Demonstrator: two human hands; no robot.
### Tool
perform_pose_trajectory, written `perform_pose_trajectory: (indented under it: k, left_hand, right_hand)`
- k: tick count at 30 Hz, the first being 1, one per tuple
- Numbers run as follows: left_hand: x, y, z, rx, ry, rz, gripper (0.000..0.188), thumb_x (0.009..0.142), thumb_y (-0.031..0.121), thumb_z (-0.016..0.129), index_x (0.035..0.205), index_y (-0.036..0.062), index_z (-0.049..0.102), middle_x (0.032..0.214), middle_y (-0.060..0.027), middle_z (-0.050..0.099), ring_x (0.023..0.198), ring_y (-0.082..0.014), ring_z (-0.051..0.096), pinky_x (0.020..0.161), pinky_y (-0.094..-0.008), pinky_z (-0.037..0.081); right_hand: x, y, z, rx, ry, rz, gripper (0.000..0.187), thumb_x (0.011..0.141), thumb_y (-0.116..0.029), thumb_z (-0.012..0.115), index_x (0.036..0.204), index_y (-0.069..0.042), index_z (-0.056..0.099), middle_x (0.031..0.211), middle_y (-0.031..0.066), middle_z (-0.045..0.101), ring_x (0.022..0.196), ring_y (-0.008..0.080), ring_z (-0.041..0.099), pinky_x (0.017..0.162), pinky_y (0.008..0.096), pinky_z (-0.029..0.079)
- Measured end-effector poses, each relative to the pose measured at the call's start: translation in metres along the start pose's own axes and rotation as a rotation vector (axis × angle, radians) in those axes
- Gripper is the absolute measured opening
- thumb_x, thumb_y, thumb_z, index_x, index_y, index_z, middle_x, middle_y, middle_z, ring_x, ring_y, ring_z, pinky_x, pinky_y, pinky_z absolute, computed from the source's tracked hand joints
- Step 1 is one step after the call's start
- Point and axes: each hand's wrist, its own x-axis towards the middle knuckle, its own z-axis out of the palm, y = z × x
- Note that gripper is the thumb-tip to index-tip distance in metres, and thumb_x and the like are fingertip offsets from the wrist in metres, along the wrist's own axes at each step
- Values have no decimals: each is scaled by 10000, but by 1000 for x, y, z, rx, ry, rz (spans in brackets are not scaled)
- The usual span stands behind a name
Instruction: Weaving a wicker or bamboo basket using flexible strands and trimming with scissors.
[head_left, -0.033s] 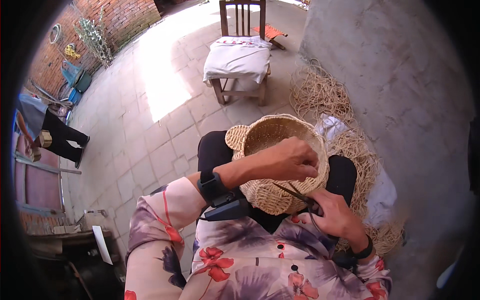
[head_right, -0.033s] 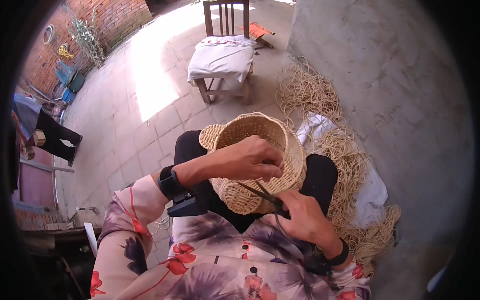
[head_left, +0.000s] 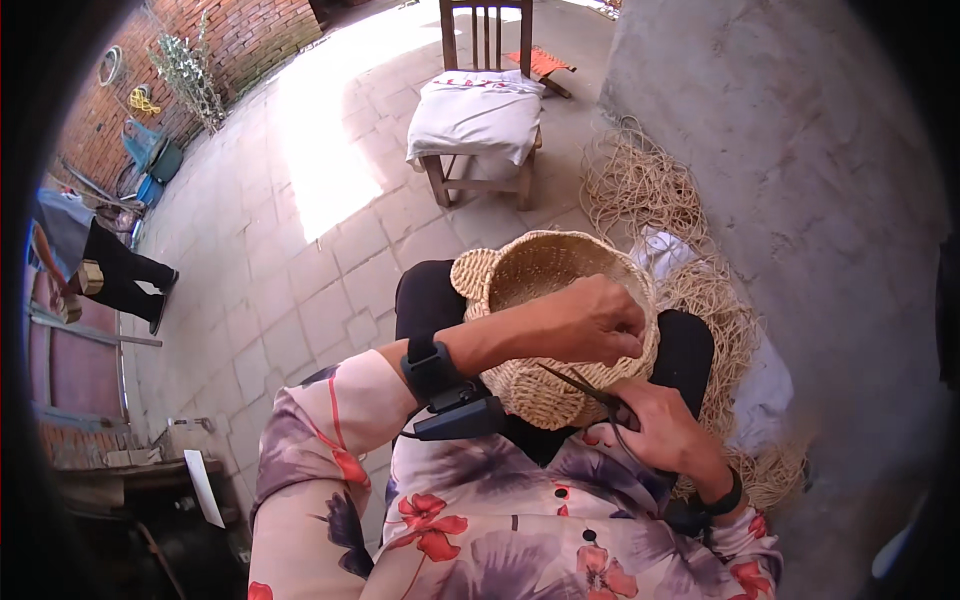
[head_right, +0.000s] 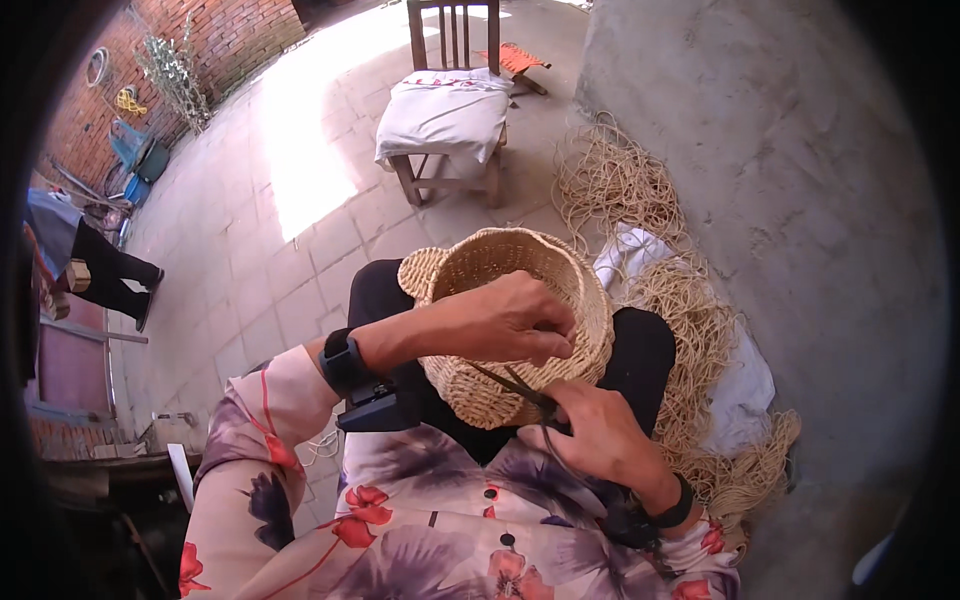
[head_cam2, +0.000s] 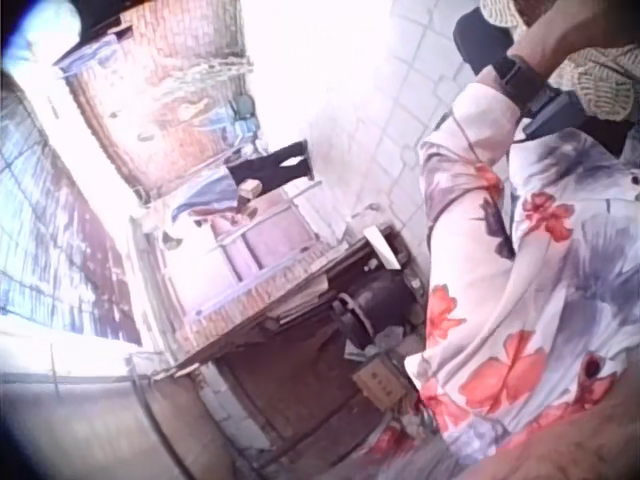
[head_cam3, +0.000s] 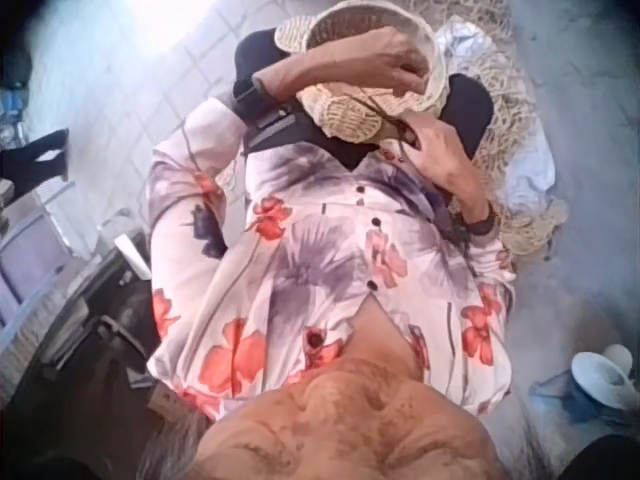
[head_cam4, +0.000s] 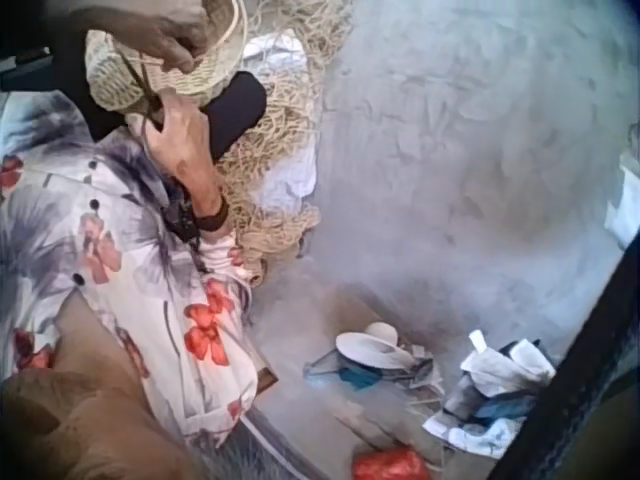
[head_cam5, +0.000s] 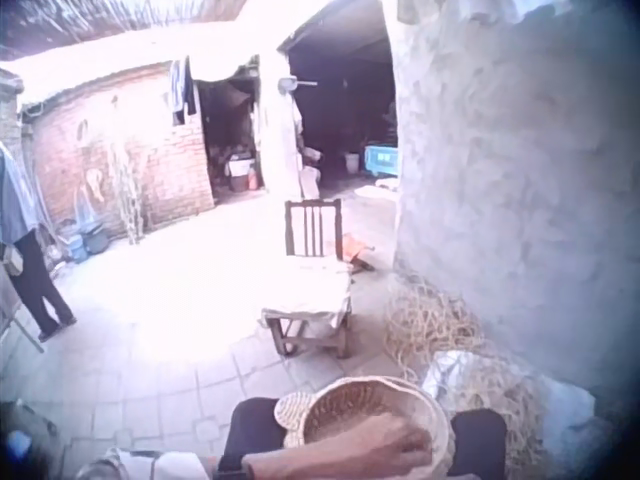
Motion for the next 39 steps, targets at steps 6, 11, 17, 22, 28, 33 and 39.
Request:
perform_pose_trajectory:
  k: [6, 11, 17, 22, 28, 33, 39]
  left_hand:
    - [-19, 14, -12, -153, 258, -142, 190, 887, 178, 641, 964, 8, 675, 702, -98, 645, 653, -164, 600, 608, -327, 475]
    - [-119, -22, 14, -63, 586, -395, 143, 885, 61, 629, 1008, 8, 680, 800, -87, 659, 720, -125, 598, 658, -282, 489]
    - [-147, -23, 77, 237, 584, -217, 367, 789, 18, 714, 1150, 72, 679, 921, -84, 641, 815, -257, 629, 705, -355, 528]
    - [-147, -30, 79, 308, 584, -140, 411, 766, 43, 714, 1172, 67, 663, 911, -75, 638, 813, -254, 636, 682, -350, 539]
    - [-147, -30, 81, 323, 593, -120, 410, 763, 45, 718, 1170, 63, 667, 907, -69, 633, 808, -246, 633, 674, -348, 538]
    - [-146, -27, 80, 311, 584, -129, 409, 766, 43, 714, 1171, 60, 662, 892, -68, 622, 805, -247, 628, 668, -345, 534]
    - [-147, -29, 82, 338, 581, -126, 402, 774, 39, 706, 1173, 59, 659, 887, -74, 617, 801, -246, 625, 663, -347, 529]
  right_hand:
    - [19, 3, 22, 217, 9, 21, 386, 875, -347, 707, 973, 16, 618, 741, 221, 619, 711, 410, 641, 625, 438, 490]
    - [16, 12, 23, 410, -14, 116, 398, 874, -346, 718, 976, 24, 615, 685, 187, 605, 572, 266, 597, 571, 363, 473]
    - [23, -2, 9, 334, -91, 175, 417, 854, -362, 738, 980, 18, 623, 660, 147, 588, 567, 219, 577, 560, 338, 467]
    - [26, -11, 6, 137, -71, 29, 437, 813, -384, 761, 985, -6, 623, 702, 121, 595, 613, 260, 609, 574, 367, 477]
    - [24, -18, 16, 32, -45, 20, 428, 811, -395, 749, 927, -15, 589, 710, 121, 589, 625, 326, 597, 590, 406, 468]
    - [25, -18, 19, 52, -25, 82, 417, 817, -376, 751, 884, -9, 564, 653, 137, 563, 605, 335, 593, 576, 416, 457]
    - [24, -8, 21, 129, 11, 28, 339, 825, -288, 762, 888, -17, 568, 630, 138, 560, 569, 328, 585, 559, 400, 464]
